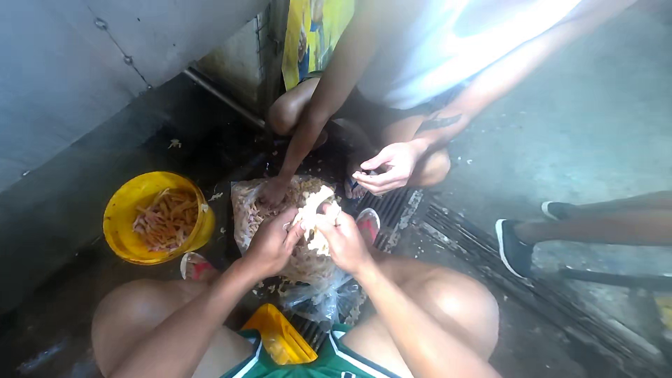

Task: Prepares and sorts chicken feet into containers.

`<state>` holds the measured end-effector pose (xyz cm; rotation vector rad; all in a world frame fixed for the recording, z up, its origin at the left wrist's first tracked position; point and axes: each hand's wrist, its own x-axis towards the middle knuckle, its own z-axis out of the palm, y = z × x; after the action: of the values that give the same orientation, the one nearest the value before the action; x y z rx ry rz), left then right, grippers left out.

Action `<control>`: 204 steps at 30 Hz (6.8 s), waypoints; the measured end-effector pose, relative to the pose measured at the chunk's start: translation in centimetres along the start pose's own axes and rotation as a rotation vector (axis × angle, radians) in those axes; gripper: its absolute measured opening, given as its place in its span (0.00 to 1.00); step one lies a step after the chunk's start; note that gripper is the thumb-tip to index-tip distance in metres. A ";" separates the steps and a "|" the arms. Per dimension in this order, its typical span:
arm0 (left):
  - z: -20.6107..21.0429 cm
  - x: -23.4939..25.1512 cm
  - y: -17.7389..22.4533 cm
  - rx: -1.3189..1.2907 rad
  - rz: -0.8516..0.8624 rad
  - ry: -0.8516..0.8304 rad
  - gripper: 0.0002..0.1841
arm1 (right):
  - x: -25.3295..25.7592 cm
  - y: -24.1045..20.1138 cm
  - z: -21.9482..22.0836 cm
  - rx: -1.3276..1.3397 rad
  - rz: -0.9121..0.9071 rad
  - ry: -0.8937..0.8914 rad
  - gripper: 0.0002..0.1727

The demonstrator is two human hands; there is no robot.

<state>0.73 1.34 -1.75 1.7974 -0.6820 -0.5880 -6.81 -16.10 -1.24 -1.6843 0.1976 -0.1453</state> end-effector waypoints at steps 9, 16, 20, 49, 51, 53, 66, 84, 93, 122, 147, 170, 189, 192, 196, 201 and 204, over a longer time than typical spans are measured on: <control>-2.4 0.5 0.3 0.128 -0.037 -0.255 0.21 | 0.5 0.1 -0.3 0.047 -0.014 -0.102 0.14; -6.8 0.8 1.5 0.321 -0.293 -0.398 0.26 | -0.2 -0.2 0.1 -0.143 0.085 -0.251 0.16; -6.1 1.0 1.3 0.077 -0.250 -0.101 0.18 | -0.7 -0.6 0.7 -0.211 0.064 -0.325 0.14; -11.2 5.3 -2.4 0.005 -0.565 0.638 0.19 | -3.8 -3.5 3.4 -0.077 0.306 -0.419 0.11; -11.7 4.8 -1.8 -0.068 -0.546 0.661 0.16 | -3.7 -3.0 3.1 -0.104 0.263 -0.371 0.12; -10.9 4.4 -1.2 -0.132 -0.542 0.624 0.13 | -2.6 -2.6 2.9 -0.130 0.269 -0.352 0.13; -6.2 3.8 0.1 -0.045 -0.420 0.437 0.07 | -0.7 0.1 3.5 0.193 0.246 -0.182 0.17; -2.7 2.9 0.8 0.057 -0.232 0.486 0.08 | -1.1 -0.8 4.1 0.373 0.254 -0.060 0.13; -10.0 4.6 -2.5 -0.512 -0.398 0.799 0.08 | -3.5 -2.6 3.1 0.314 0.138 -0.068 0.14; -10.2 3.3 -5.4 0.627 -0.630 0.197 0.21 | -2.5 -2.9 -3.6 0.387 -0.038 0.108 0.14; 9.0 4.6 -19.5 0.298 -0.938 -0.247 0.25 | 0.3 -3.3 -5.9 0.387 0.061 0.036 0.15; -2.3 0.9 0.9 0.342 0.425 -0.057 0.10 | 0.1 -1.1 -2.6 0.230 0.272 -0.065 0.19; -3.1 1.0 1.8 -0.336 -0.152 -0.201 0.19 | -1.4 -0.5 0.4 -0.413 -0.271 -0.076 0.17; -2.2 1.0 2.1 -0.287 -0.168 -0.150 0.16 | -1.6 0.2 1.6 -0.475 -0.315 -0.095 0.17; -2.2 1.3 1.9 -0.087 -0.282 -0.014 0.14 | -1.9 0.2 2.2 -0.584 -0.317 -0.071 0.20; -2.0 2.4 1.2 0.005 -0.328 0.152 0.14 | -1.2 -0.3 3.1 -0.696 -0.250 -0.047 0.19; -1.8 3.1 0.8 0.031 -0.325 0.221 0.16 | -1.4 -0.4 3.6 -0.753 -0.242 0.015 0.18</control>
<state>4.09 0.17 -0.63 1.9828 -0.2501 -0.5825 -7.34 -12.24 -1.31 -2.4577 0.0552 -0.2886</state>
